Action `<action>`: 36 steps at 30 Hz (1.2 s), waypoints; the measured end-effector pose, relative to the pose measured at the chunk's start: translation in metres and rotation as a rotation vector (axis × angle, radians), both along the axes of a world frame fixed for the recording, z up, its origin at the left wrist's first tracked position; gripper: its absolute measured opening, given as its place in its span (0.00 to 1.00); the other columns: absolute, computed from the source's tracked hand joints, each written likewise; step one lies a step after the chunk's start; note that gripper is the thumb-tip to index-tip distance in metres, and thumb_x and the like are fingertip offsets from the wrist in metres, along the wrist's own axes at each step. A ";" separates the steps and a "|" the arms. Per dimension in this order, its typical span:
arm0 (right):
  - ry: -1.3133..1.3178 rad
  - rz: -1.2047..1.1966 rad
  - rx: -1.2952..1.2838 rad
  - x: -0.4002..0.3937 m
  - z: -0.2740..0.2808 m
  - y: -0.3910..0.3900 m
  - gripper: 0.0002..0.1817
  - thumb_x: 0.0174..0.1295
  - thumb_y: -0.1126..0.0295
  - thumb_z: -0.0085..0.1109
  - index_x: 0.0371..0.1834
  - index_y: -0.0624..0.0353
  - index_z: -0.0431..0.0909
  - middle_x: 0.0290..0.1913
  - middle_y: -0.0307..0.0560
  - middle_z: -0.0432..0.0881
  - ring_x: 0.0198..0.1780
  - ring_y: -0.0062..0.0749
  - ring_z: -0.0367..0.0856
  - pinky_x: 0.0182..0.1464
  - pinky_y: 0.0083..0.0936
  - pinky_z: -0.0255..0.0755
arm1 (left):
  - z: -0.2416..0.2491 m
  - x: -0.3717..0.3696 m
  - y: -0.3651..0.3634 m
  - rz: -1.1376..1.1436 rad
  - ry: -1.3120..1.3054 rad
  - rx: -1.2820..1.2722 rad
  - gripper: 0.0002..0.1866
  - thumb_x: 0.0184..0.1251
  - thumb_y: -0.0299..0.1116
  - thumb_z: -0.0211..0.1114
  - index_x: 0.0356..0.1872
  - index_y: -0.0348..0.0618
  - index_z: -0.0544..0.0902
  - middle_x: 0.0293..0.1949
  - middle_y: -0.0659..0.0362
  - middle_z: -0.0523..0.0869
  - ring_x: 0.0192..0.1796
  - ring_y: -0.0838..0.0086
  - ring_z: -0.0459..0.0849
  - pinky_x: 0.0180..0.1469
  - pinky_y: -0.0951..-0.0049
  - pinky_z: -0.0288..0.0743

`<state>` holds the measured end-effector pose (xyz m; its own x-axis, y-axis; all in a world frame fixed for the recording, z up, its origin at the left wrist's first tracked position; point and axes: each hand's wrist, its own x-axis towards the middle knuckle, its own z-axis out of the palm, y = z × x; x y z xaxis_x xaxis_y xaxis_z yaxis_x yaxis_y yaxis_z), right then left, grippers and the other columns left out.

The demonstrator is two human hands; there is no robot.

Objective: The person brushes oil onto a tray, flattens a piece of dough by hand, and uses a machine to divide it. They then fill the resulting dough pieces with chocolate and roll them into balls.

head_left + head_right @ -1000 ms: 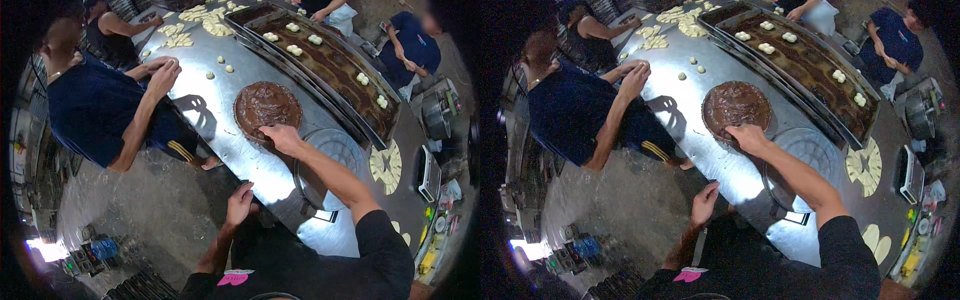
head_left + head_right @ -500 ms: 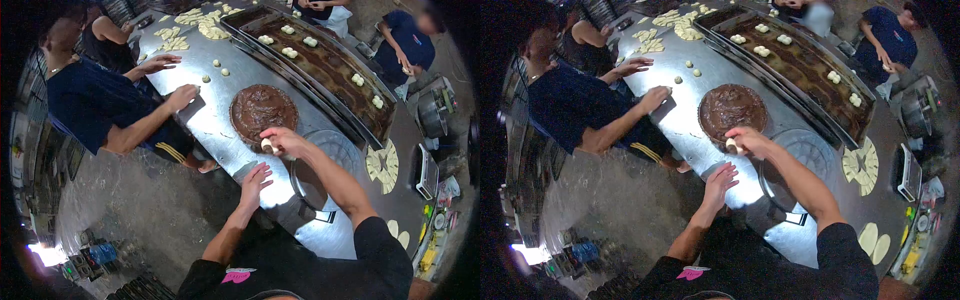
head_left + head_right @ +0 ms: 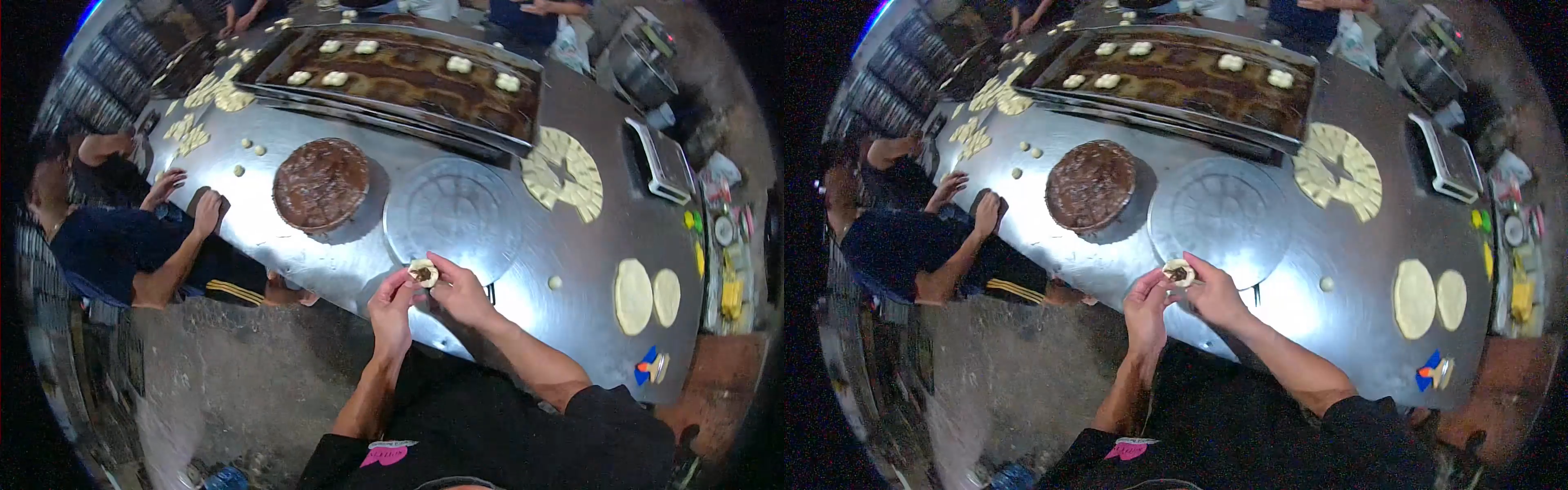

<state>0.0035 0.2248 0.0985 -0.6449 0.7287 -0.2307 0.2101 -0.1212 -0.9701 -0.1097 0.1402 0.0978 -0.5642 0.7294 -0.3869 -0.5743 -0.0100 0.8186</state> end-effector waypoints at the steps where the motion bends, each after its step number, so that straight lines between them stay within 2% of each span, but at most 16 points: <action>1: -0.051 -0.042 0.265 0.010 0.006 -0.009 0.24 0.60 0.80 0.52 0.62 0.70 0.68 0.56 0.59 0.79 0.54 0.45 0.81 0.55 0.30 0.75 | 0.006 0.012 -0.002 -0.023 0.002 -0.011 0.09 0.66 0.24 0.62 0.46 0.36 0.81 0.40 0.59 0.82 0.43 0.75 0.82 0.46 0.74 0.79; 2: -0.105 -0.078 0.528 0.020 0.014 -0.017 0.23 0.60 0.79 0.53 0.61 0.70 0.69 0.54 0.62 0.79 0.52 0.49 0.81 0.53 0.31 0.76 | 0.012 0.023 -0.005 -0.039 0.083 -0.016 0.09 0.66 0.24 0.62 0.46 0.36 0.82 0.41 0.59 0.83 0.44 0.75 0.81 0.47 0.74 0.78; 5: -0.058 -0.020 0.649 0.046 0.027 -0.021 0.19 0.61 0.78 0.55 0.57 0.67 0.76 0.50 0.61 0.82 0.44 0.43 0.86 0.45 0.29 0.79 | 0.006 0.035 -0.014 -0.083 0.281 0.015 0.09 0.65 0.23 0.62 0.45 0.36 0.82 0.43 0.58 0.83 0.47 0.73 0.81 0.51 0.73 0.76; 6: -0.047 -0.020 0.623 0.051 0.033 -0.019 0.16 0.59 0.74 0.58 0.52 0.64 0.78 0.41 0.57 0.84 0.41 0.48 0.85 0.41 0.33 0.78 | 0.006 0.035 -0.016 -0.104 0.389 0.062 0.09 0.64 0.22 0.62 0.44 0.35 0.82 0.45 0.57 0.82 0.49 0.73 0.80 0.52 0.73 0.75; 8: -0.011 0.009 0.659 0.057 0.037 -0.011 0.13 0.58 0.72 0.61 0.47 0.60 0.81 0.38 0.53 0.83 0.36 0.43 0.84 0.37 0.30 0.77 | 0.013 0.033 -0.017 -0.114 0.421 0.162 0.08 0.63 0.21 0.62 0.43 0.35 0.82 0.46 0.55 0.82 0.51 0.71 0.79 0.54 0.73 0.72; 10: -0.052 0.020 0.600 0.053 0.051 -0.007 0.11 0.56 0.71 0.64 0.42 0.59 0.82 0.35 0.50 0.81 0.33 0.40 0.82 0.36 0.29 0.76 | 0.010 0.022 -0.018 -0.255 -0.017 0.208 0.08 0.63 0.21 0.62 0.42 0.35 0.81 0.45 0.55 0.83 0.50 0.71 0.79 0.54 0.73 0.72; 11: 0.014 0.019 0.490 0.045 0.053 -0.005 0.10 0.56 0.70 0.64 0.40 0.59 0.82 0.36 0.49 0.81 0.33 0.40 0.82 0.36 0.29 0.76 | 0.002 0.015 -0.017 -0.327 0.030 0.276 0.07 0.65 0.25 0.60 0.42 0.34 0.79 0.45 0.54 0.83 0.50 0.67 0.80 0.54 0.64 0.76; 12: 0.078 0.021 0.383 0.037 0.055 -0.002 0.09 0.55 0.70 0.65 0.39 0.60 0.82 0.36 0.48 0.80 0.34 0.40 0.81 0.36 0.29 0.76 | -0.002 0.007 -0.015 -0.313 0.036 0.277 0.07 0.65 0.25 0.60 0.42 0.34 0.79 0.45 0.54 0.83 0.50 0.67 0.80 0.54 0.64 0.76; 14: -0.007 0.131 0.475 0.026 0.051 0.002 0.09 0.56 0.72 0.63 0.40 0.60 0.81 0.35 0.49 0.80 0.35 0.41 0.82 0.36 0.30 0.76 | -0.005 -0.009 -0.013 -0.394 -0.154 0.240 0.10 0.68 0.27 0.59 0.47 0.35 0.78 0.46 0.55 0.83 0.50 0.68 0.81 0.54 0.66 0.77; 16: 0.007 -0.066 0.677 0.010 0.042 -0.006 0.07 0.57 0.78 0.62 0.39 0.64 0.81 0.37 0.49 0.81 0.36 0.36 0.82 0.39 0.27 0.76 | -0.006 -0.016 -0.012 -0.329 -0.206 0.231 0.12 0.69 0.28 0.58 0.50 0.35 0.77 0.47 0.55 0.83 0.49 0.69 0.82 0.53 0.67 0.77; 17: 0.040 -0.075 0.735 0.003 0.041 -0.010 0.09 0.58 0.79 0.60 0.41 0.64 0.81 0.39 0.51 0.82 0.38 0.40 0.83 0.41 0.29 0.77 | -0.005 -0.020 -0.011 -0.278 -0.257 0.217 0.14 0.70 0.29 0.58 0.53 0.35 0.77 0.48 0.55 0.83 0.49 0.70 0.82 0.52 0.68 0.78; 21: 0.025 -0.033 1.037 -0.015 0.049 -0.019 0.13 0.53 0.79 0.63 0.43 0.63 0.81 0.41 0.50 0.83 0.38 0.40 0.83 0.41 0.32 0.77 | -0.002 -0.033 -0.011 -0.216 -0.336 0.190 0.14 0.71 0.27 0.56 0.54 0.32 0.78 0.50 0.52 0.82 0.50 0.69 0.82 0.54 0.69 0.77; 25: -0.055 0.124 0.974 -0.010 0.051 0.001 0.07 0.52 0.74 0.64 0.35 0.58 0.80 0.31 0.40 0.79 0.35 0.35 0.78 0.35 0.32 0.71 | -0.007 -0.047 -0.009 -0.436 -0.398 0.225 0.17 0.70 0.29 0.58 0.57 0.31 0.76 0.51 0.51 0.83 0.51 0.67 0.82 0.55 0.65 0.77; 30: -0.174 0.045 0.859 0.016 0.050 0.009 0.07 0.52 0.68 0.64 0.33 0.53 0.80 0.28 0.40 0.78 0.33 0.36 0.77 0.37 0.31 0.63 | -0.006 -0.044 0.015 -0.739 -0.292 0.165 0.17 0.68 0.27 0.60 0.56 0.31 0.77 0.50 0.50 0.83 0.52 0.64 0.83 0.56 0.61 0.78; 32: -0.255 0.003 0.894 0.035 0.037 0.004 0.08 0.53 0.68 0.63 0.36 0.53 0.79 0.30 0.40 0.78 0.35 0.35 0.77 0.38 0.32 0.64 | -0.007 -0.030 0.026 -0.811 -0.177 0.101 0.18 0.66 0.24 0.62 0.56 0.30 0.77 0.50 0.50 0.83 0.51 0.66 0.83 0.55 0.64 0.79; 36: -0.256 -0.304 0.920 0.080 0.040 -0.024 0.05 0.51 0.70 0.64 0.30 0.54 0.77 0.28 0.40 0.78 0.33 0.36 0.77 0.38 0.33 0.64 | -0.011 0.031 0.036 -0.755 -0.152 0.084 0.17 0.64 0.22 0.64 0.55 0.33 0.79 0.44 0.56 0.85 0.46 0.74 0.83 0.50 0.74 0.78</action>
<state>0.0836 0.2003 0.1382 -0.4118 0.8189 0.3998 0.5104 0.5707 -0.6432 -0.0787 0.1760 0.0870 0.1529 0.9255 -0.3465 -0.5559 0.3705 0.7441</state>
